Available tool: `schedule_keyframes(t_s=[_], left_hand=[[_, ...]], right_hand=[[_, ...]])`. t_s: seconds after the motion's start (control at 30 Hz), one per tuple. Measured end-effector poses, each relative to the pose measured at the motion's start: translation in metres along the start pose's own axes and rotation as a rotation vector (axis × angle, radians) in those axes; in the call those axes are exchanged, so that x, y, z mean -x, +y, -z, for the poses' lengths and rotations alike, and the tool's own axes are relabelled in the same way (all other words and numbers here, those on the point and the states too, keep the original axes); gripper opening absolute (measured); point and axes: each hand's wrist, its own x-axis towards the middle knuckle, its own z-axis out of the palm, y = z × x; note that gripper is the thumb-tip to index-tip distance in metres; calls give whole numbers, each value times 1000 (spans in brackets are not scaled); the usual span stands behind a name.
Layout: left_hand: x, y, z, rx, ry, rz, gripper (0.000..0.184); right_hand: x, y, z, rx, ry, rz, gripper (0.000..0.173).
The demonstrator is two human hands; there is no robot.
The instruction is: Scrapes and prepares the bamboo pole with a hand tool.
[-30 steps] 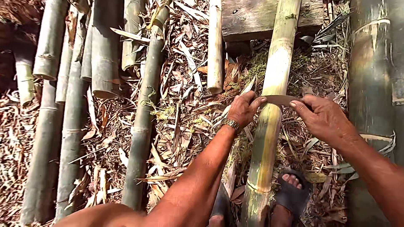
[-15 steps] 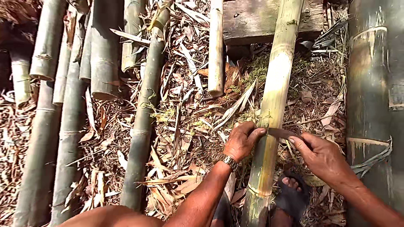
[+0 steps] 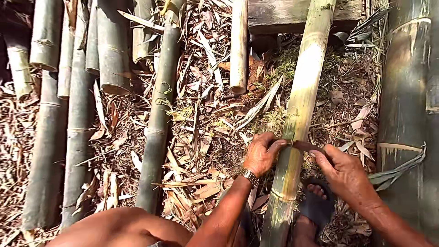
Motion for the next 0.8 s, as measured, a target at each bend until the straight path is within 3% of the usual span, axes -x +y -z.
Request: schedule_keyframes(t_s=[0.1,0.27,0.43,0.6,0.8], left_hand=[[13,-1,-3,5,-61,50,30],[-23,-5,9,-12,-139,54,36],[32,-11,0,-31,-114,130,33],[15,-3,11,3,-16,-74,35],[27,-16,2,5,-130,101,33]], right_hand=[[13,5,-2,-60,-59,-44,40],[-8,-10,4,-88,-93,-142,36],[27,1,-13,-96,-119,-102,40],[-2,-13,1,-20,-61,-69,37],[23,-1,-11,-70,-123,-59,39]])
